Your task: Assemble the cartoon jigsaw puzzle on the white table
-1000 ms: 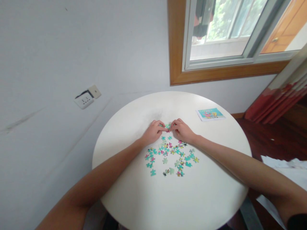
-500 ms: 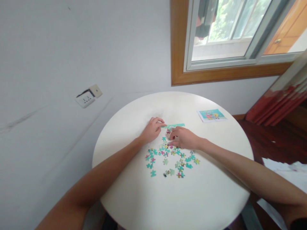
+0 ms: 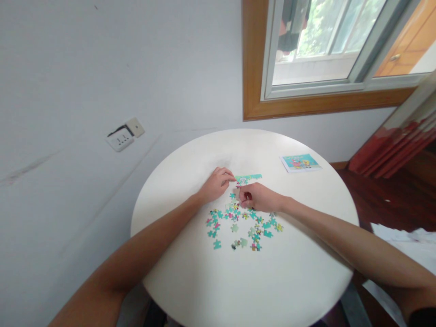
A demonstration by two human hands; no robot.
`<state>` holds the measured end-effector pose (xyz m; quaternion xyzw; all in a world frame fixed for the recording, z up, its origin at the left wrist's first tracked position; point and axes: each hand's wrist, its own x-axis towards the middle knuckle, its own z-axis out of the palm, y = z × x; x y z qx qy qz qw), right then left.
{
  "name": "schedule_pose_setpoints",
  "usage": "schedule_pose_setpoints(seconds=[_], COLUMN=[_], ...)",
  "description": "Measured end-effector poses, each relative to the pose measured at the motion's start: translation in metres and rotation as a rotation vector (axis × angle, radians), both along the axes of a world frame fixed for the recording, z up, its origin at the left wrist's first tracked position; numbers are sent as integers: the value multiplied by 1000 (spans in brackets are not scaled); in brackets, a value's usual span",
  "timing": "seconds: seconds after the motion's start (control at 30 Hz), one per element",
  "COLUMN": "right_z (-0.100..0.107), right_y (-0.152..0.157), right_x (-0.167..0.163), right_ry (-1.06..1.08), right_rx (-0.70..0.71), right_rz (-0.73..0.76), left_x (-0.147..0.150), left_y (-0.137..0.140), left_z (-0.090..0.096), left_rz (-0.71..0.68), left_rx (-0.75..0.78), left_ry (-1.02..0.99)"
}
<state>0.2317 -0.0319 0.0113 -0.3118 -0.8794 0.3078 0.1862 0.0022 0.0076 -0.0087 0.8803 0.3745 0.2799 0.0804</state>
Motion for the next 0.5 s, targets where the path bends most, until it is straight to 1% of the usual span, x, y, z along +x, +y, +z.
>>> schedule_pose_setpoints(seconds=[0.07,0.1,0.2,0.27,0.37,0.5], right_z=[-3,-4,-10,-14,-19,-23], right_y=[5,8,20,27,33,34], right_x=[1,1,1,-1,-6,-12], right_ry=[89,132,225,259,271,219], right_rx=[-64,-69,-26,-4,14,75], right_rz=[-48,-86,-232,-297,-317,-303], left_x=[1,1,3,4,5,4], left_y=[0,-1,-2,-3,-3,-1], left_z=[0,1,1,1,1,-2], left_rz=[-7,-12,-34,-47,-54,-44], left_rx=[-10,-13,-16,-12,-12,-18], left_ry=[-2,0,8,6,6,11])
